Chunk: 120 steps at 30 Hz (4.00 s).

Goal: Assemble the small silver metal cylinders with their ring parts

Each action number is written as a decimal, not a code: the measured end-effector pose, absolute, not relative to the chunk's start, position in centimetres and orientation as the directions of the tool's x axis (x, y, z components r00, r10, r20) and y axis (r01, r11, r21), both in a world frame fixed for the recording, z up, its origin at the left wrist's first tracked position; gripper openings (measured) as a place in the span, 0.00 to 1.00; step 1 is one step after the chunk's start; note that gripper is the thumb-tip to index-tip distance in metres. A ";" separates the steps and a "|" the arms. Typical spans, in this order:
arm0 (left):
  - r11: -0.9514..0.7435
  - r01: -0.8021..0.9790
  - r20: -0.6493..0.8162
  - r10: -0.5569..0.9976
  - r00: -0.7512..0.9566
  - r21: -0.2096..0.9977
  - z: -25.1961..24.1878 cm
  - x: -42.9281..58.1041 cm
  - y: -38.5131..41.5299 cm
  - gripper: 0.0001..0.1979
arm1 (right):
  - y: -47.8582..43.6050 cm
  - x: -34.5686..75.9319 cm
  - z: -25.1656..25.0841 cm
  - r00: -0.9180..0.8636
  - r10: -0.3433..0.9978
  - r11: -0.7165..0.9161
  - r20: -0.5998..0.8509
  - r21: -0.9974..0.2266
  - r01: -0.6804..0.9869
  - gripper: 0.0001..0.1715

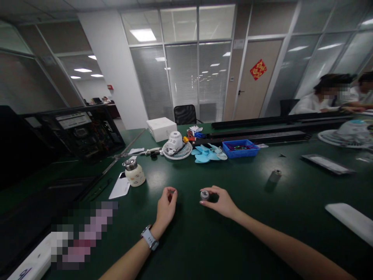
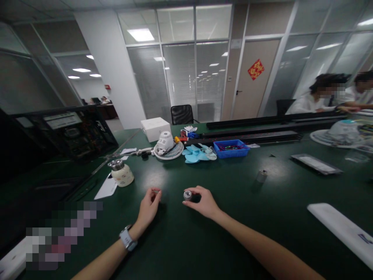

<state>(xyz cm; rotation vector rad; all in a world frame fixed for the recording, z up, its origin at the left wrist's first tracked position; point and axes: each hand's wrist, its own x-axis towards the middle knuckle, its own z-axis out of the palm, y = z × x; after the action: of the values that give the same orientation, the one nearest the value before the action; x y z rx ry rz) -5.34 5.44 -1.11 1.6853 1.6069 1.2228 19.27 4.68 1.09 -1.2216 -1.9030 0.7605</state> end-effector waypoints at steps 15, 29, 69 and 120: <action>-0.454 0.594 0.412 0.885 0.216 0.664 1.9 0.9 4.6 0.14 | 5.2 19.4 -0.4 -0.287 0.914 0.389 0.287 -0.819 0.422 0.33; -0.374 0.739 0.419 0.898 0.137 0.561 1.2 -3.0 5.7 0.11 | 5.1 19.6 -0.3 -0.329 0.904 0.397 0.273 -0.821 0.411 0.30; -0.205 0.630 0.271 0.963 -0.010 0.749 -1.1 -4.9 5.4 0.14 | 3.1 43.7 1.0 0.560 0.827 -0.232 0.049 -0.878 0.419 0.26; -0.189 0.552 0.245 0.969 -0.029 0.812 -0.9 -4.7 5.4 0.09 | 3.6 45.4 4.3 0.397 0.904 -0.291 0.159 -0.452 0.843 0.15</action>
<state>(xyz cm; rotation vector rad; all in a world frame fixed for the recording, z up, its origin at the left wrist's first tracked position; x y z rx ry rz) -4.68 5.43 -0.94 1.7689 1.5921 1.1287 45.42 3.63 4.27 -2.1937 -1.4933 0.1735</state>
